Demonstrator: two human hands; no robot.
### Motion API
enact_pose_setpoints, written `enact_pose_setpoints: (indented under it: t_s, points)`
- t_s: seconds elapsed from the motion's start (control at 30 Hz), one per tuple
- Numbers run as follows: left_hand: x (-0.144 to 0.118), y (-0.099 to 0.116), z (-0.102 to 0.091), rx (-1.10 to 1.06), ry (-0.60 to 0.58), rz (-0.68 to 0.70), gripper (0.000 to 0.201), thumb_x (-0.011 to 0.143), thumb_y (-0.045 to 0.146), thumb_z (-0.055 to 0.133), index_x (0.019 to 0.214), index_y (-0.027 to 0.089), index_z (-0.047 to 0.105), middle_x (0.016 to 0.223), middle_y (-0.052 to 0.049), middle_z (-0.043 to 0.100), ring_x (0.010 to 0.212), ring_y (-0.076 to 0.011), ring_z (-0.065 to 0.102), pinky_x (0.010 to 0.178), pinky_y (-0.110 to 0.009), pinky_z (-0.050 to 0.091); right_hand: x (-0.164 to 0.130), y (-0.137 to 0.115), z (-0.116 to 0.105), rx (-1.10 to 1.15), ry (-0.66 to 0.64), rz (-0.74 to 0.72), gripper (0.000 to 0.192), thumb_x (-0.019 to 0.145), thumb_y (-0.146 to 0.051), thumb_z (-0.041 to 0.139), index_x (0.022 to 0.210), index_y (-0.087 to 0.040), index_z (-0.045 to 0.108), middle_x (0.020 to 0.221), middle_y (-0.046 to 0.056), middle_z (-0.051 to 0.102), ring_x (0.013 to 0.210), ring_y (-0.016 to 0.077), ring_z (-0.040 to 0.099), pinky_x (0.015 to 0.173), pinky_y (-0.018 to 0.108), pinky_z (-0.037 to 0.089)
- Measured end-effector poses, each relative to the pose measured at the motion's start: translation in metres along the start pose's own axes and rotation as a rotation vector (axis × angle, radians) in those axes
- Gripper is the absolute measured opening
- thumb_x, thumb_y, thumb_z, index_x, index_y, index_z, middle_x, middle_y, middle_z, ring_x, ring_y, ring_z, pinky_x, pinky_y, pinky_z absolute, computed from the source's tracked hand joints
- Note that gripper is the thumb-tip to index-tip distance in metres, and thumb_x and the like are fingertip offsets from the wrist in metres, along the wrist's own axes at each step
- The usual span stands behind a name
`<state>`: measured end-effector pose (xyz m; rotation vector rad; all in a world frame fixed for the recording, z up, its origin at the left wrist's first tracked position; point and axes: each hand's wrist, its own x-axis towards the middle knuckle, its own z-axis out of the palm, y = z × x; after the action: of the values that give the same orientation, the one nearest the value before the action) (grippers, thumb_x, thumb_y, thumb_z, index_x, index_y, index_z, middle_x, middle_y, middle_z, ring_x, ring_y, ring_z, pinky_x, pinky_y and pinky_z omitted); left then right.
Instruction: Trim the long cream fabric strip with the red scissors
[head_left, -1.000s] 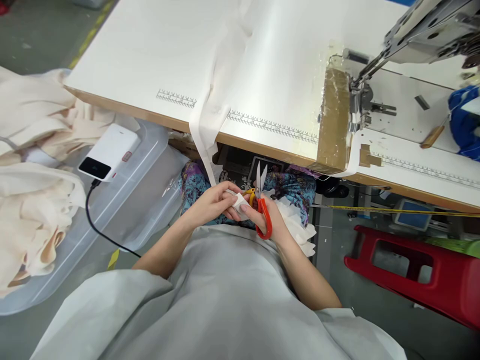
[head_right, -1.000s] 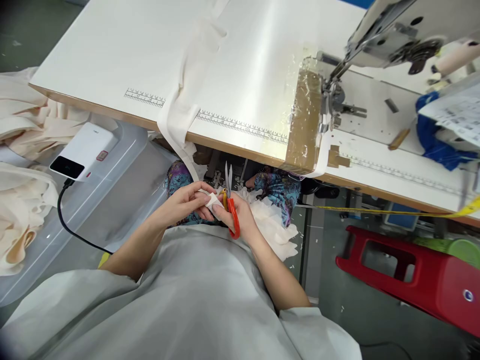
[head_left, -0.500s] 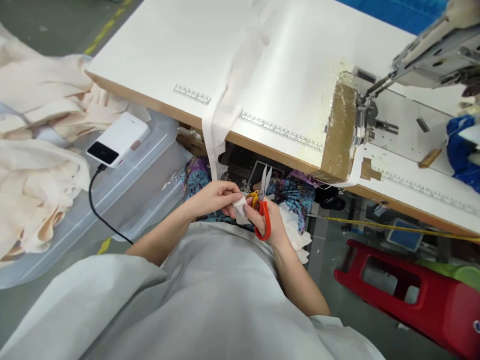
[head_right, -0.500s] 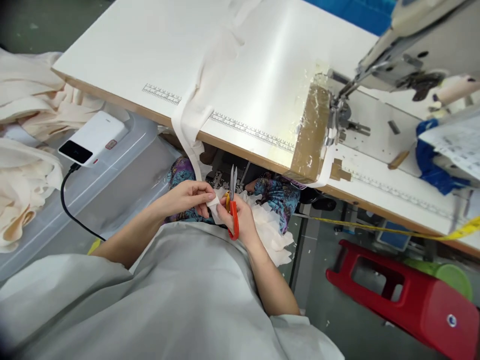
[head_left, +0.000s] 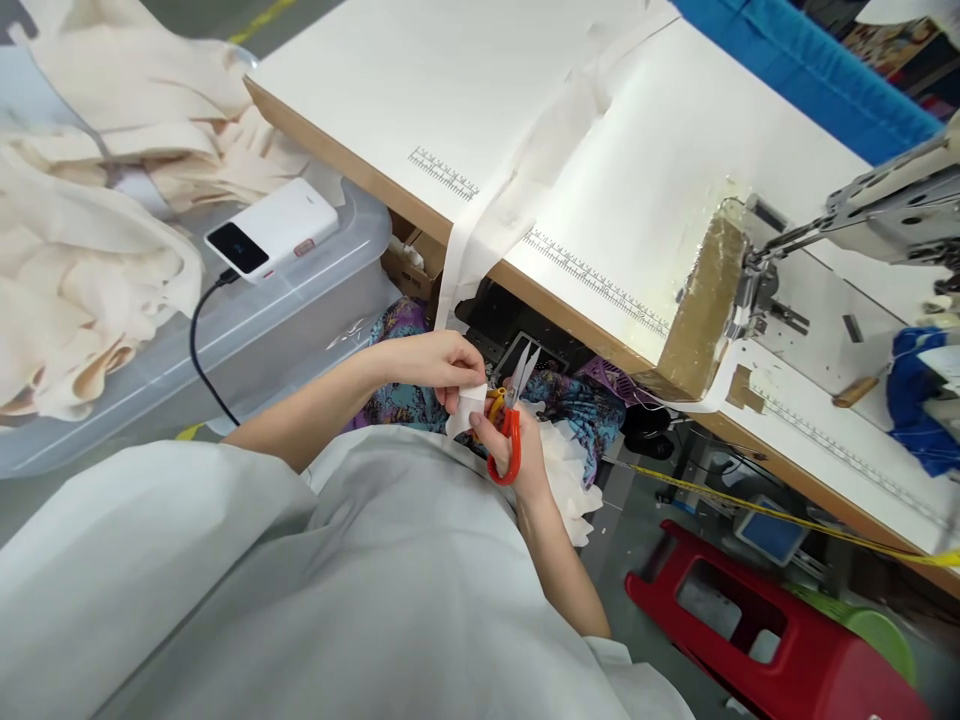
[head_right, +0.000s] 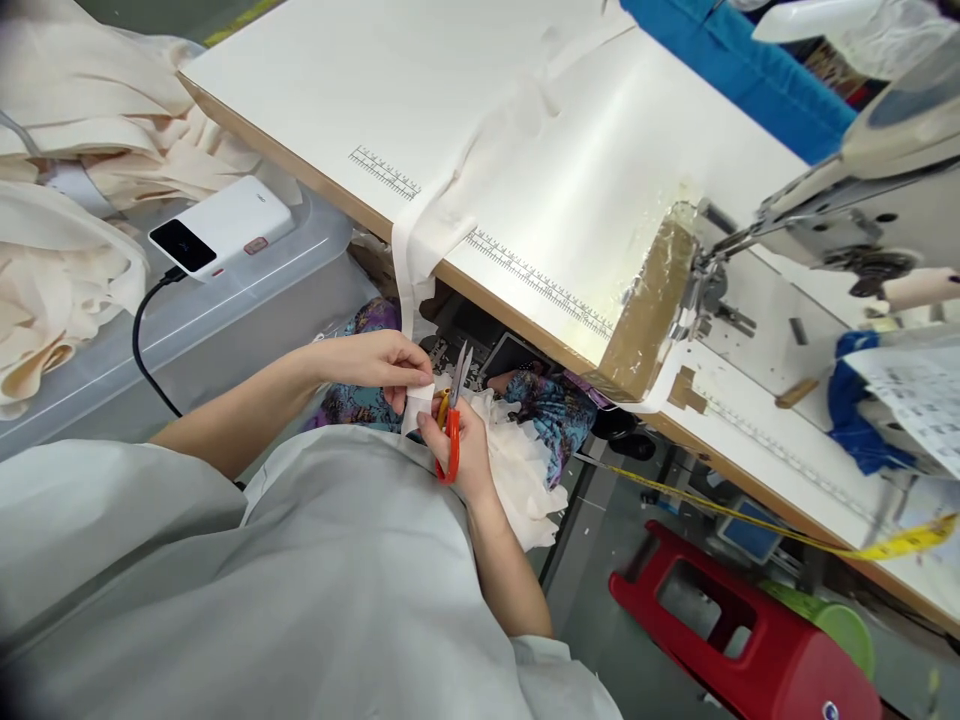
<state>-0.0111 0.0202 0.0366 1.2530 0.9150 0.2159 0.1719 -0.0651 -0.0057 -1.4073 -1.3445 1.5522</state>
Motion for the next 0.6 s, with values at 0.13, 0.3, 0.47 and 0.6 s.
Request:
enact_pose_setpoints:
  t_s: [0.13,0.3,0.47,0.6]
  points:
    - [-0.001,-0.002,-0.002,-0.012,-0.014,-0.004,0.01,0.07,0.025,0.064,0.074,0.017,0.069,0.059,-0.002,0.067,0.053,-0.017,0.065,0.048,-0.019,0.046,-0.001,0.001,-0.001,-0.003,-0.008,0.002,0.034,0.078,-0.052,0.065,0.083,-0.02,0.054,0.073,0.001,0.059,0.065,0.0148,0.054,0.063,0.029,0.044]
    - [-0.002,-0.005,0.003,-0.069,-0.003,0.001,0.018,0.068,0.016,0.063,0.086,0.019,0.068,0.062,0.0,0.068,0.053,-0.0152,0.066,0.049,-0.018,0.047,0.001,-0.001,-0.001,-0.034,0.002,-0.03,0.033,0.079,-0.051,0.062,0.088,-0.019,0.055,0.075,0.001,0.058,0.066,0.0149,0.052,0.064,0.029,0.045]
    - [-0.011,0.007,0.015,-0.06,-0.014,0.015,0.022,0.075,0.023,0.064,0.096,0.019,0.06,0.06,0.001,0.067,0.049,-0.0168,0.064,0.045,-0.02,0.044,0.005,-0.003,-0.006,-0.113,0.062,-0.079,0.032,0.083,-0.051,0.055,0.083,-0.02,0.052,0.068,-0.001,0.052,0.062,0.0141,0.047,0.057,0.027,0.042]
    - [-0.015,0.04,-0.013,0.283,0.364,0.188,0.019,0.086,0.034,0.057,0.091,0.017,0.062,0.077,-0.004,0.07,0.052,-0.014,0.061,0.053,-0.024,0.047,0.0,-0.006,-0.015,-0.22,0.128,-0.128,0.028,0.082,-0.048,0.058,0.081,-0.021,0.051,0.067,-0.001,0.051,0.06,0.0139,0.046,0.056,0.026,0.041]
